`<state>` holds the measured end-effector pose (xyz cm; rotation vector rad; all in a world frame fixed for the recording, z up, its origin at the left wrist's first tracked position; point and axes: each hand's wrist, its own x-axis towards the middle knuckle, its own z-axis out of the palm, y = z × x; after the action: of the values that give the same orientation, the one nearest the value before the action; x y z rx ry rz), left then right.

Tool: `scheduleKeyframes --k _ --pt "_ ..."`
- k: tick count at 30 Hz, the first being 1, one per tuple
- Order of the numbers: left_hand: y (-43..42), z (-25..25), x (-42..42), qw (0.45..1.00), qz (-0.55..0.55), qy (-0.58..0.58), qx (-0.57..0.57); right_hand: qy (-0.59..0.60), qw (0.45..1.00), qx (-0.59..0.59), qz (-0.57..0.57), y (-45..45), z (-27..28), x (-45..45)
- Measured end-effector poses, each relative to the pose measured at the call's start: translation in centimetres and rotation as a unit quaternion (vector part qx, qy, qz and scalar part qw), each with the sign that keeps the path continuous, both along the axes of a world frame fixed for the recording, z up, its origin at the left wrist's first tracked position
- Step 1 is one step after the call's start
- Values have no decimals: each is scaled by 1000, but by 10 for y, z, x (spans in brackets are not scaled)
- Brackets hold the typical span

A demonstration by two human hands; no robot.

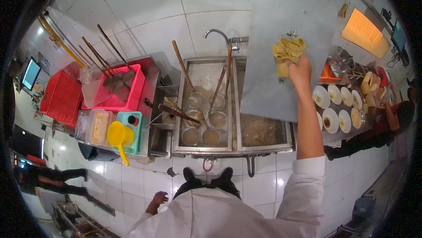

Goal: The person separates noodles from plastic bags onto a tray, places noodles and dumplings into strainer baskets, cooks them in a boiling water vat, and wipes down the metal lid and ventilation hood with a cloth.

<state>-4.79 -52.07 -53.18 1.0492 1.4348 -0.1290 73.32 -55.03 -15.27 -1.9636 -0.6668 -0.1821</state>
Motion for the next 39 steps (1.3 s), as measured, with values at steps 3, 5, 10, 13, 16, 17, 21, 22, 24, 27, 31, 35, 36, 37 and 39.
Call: scheduleKeyframes --k 3,5,10,13,16,17,21,22,24,27,31,35,36,37,39 --pt "-4 7 -3 997 36 68 -28 -37 999 39 -11 9 -6 -10" --pt "-11 7 -17 997 13 71 -38 -44 997 61 -18 11 -11 -17" --pt "-40 0 -58 987 -158 22 38 -81 995 63 0 10 -13 -17" --pt "-52 16 -56 984 -165 -8 63 -86 994 67 23 8 -12 -16" --pt "-57 3 -40 997 -47 53 -28 -90 991 87 50 7 -6 -28" --pt "-59 -10 -38 993 13 81 -85 -92 991 88 52 8 -9 -23" --pt "-52 -26 -46 932 -303 -66 185 -103 984 113 86 14 -33 4" --pt "-51 -24 -43 958 -246 -47 139 -94 983 129 90 16 -33 6" --pt "-54 -20 -40 990 -112 -59 56 -84 980 146 106 20 -35 8" --pt "-51 -15 -42 971 -207 26 114 -95 979 143 112 22 -34 11" --pt "-46 -14 -49 975 -204 23 91 -145 984 73 72 23 -14 -6" --pt "-53 -19 -58 986 -146 -4 76 -153 981 94 72 31 5 -3" --pt "-53 -20 -59 986 -148 -18 71 -152 979 123 57 36 14 -4" --pt "-55 -20 -59 987 -144 -19 71 -151 976 152 41 41 23 -4" --pt "-59 -20 -58 978 -182 -25 101 -165 969 169 71 45 44 -5"
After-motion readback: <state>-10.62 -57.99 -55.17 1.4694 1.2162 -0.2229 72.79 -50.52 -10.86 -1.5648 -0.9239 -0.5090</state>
